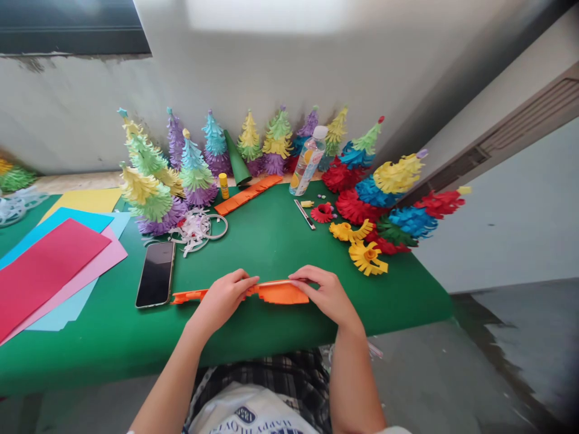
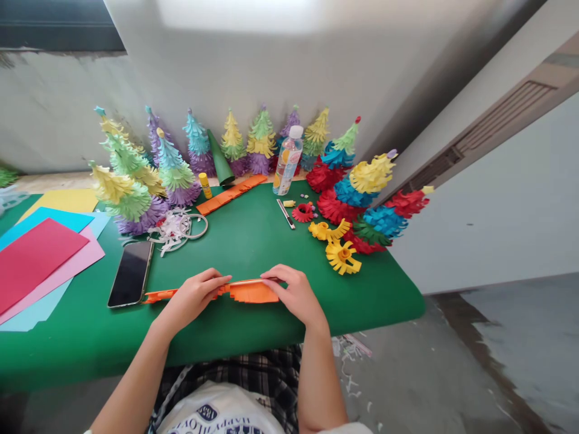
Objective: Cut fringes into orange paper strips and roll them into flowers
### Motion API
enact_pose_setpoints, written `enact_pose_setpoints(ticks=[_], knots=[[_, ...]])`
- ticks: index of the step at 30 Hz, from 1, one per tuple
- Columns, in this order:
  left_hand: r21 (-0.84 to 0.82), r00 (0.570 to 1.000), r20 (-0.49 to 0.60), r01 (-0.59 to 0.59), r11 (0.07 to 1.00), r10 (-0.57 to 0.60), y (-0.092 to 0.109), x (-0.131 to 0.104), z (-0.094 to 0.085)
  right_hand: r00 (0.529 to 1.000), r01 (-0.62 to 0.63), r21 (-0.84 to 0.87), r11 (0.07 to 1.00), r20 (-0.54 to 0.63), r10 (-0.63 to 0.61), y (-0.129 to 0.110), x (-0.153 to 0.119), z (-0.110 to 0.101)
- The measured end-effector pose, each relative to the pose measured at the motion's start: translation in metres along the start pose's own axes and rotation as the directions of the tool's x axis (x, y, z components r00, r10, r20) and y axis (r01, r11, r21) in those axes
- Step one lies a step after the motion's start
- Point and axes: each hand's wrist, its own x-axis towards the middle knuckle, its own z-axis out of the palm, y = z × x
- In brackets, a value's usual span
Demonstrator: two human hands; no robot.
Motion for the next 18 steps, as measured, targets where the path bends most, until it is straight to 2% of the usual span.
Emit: enact_pose_setpoints(ticks=[8,18], knots=[[0.164,0.999,0.043,-0.021,0.986,0.014,0.001,0.018,0.007,0.979,0.170,-0.343,0.924,0.165,-0.119,0.015,0.005,0.000],[0.186,0.999,0.044,-0.029,0.982,0.022,-0.002,0.022,0.010,0.953,0.285,-0.371,0.884,0.209,-0.220,0.019,0.011,0.000]])
